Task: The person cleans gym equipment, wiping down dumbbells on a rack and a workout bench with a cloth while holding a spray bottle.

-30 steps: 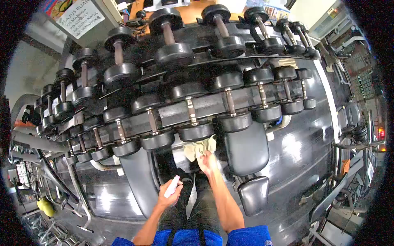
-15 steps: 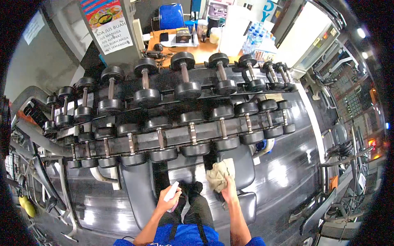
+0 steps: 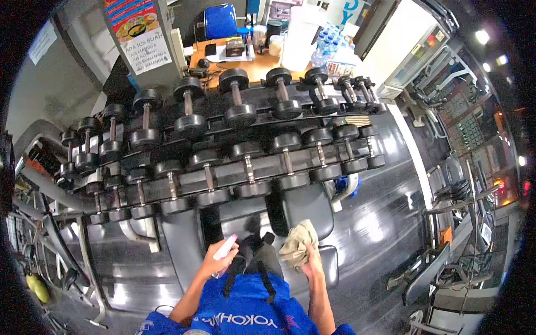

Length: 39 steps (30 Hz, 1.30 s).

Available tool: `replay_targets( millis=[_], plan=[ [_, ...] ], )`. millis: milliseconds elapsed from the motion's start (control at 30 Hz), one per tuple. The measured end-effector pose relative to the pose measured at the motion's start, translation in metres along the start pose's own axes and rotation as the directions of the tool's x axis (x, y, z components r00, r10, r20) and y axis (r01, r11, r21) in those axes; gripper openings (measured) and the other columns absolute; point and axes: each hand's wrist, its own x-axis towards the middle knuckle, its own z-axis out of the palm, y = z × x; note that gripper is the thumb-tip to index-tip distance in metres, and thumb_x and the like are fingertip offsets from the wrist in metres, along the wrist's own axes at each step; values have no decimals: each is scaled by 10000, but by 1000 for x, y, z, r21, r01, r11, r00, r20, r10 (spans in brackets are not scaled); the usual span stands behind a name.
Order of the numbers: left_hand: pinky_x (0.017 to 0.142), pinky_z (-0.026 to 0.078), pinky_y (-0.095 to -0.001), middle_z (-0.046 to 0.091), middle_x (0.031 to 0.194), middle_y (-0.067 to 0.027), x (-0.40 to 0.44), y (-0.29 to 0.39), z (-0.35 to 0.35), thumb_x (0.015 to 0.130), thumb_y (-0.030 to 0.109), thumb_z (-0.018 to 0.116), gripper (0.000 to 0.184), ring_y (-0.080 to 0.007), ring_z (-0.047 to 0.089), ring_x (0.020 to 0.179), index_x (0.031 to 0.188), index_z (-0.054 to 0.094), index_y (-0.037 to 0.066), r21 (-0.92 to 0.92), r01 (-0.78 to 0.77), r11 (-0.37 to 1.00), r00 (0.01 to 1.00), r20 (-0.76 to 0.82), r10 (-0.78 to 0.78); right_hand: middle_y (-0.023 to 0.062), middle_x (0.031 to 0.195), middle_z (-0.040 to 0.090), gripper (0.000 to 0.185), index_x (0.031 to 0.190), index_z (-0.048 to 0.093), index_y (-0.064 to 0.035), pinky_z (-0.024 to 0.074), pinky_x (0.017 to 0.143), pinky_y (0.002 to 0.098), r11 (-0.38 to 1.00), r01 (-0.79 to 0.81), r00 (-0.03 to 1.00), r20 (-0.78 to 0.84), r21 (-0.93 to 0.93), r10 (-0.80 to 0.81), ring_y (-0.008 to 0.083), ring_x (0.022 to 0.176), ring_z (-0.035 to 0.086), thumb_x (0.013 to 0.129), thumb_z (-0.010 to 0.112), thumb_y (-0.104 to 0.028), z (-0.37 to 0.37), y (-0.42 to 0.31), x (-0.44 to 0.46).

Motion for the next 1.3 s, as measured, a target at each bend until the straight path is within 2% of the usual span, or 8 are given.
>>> replay_targets(
  millis=[100,167,433,700,733,867,1200,1300],
  plan=[
    [607,506,-288,679,757,-90,11,23,4,860,114,693,152,-129,638,649,984,686,26,39,-9,999,1000,18,8,115,1312,588,516,1429,420,-58,514,974,423,995,42,999,8,-86,-41,263,1164,606,948,601,-104,20,-19,2],
    [587,496,-282,663,735,-67,20,31,8,864,113,691,147,-116,620,627,983,682,27,29,-15,999,1000,13,14,98,1289,607,496,1401,459,-41,510,961,380,941,-4,999,49,-337,21,228,1143,611,933,621,-74,16,-31,13],
    [529,460,-245,604,691,8,75,54,48,889,101,673,138,-59,562,575,1010,664,37,-98,43,994,999,4,-43,58,1132,696,383,1235,619,10,496,870,293,408,203,974,226,-890,8,138,991,633,879,711,-96,28,-101,50],
    [540,493,-244,629,684,-4,129,97,84,897,82,666,98,-76,610,577,978,659,28,-101,46,994,987,-147,-60,54,1019,720,292,1154,661,17,502,804,289,543,130,989,69,-829,-132,124,908,645,893,688,-112,22,-159,86],
    [541,495,-245,629,680,-6,136,102,87,897,79,666,93,-77,612,578,973,658,25,-119,31,992,984,-169,-51,54,1019,720,292,1156,660,18,501,801,284,614,264,963,172,-744,-206,126,900,647,893,690,-105,12,-156,103],
    [545,501,-250,628,680,-11,179,112,88,909,66,652,61,-77,615,582,937,634,14,-145,-8,989,985,-173,-17,52,1007,718,296,1145,667,15,505,772,279,664,272,957,125,-697,-261,121,884,648,884,705,-120,15,-176,140],
    [488,467,-245,594,643,-4,367,173,59,926,115,659,106,-73,590,527,894,607,28,-92,-194,977,959,-228,169,45,1048,697,320,1159,651,14,490,816,276,660,406,905,175,-632,-388,119,927,634,886,706,-144,119,-247,246],
    [486,484,-260,601,653,-7,434,186,45,926,150,676,141,-84,600,524,917,620,20,-159,-107,982,966,-251,65,46,1032,696,302,1124,657,17,490,818,282,670,364,917,126,-646,-378,125,923,632,876,713,-145,160,-275,274]
  ],
)
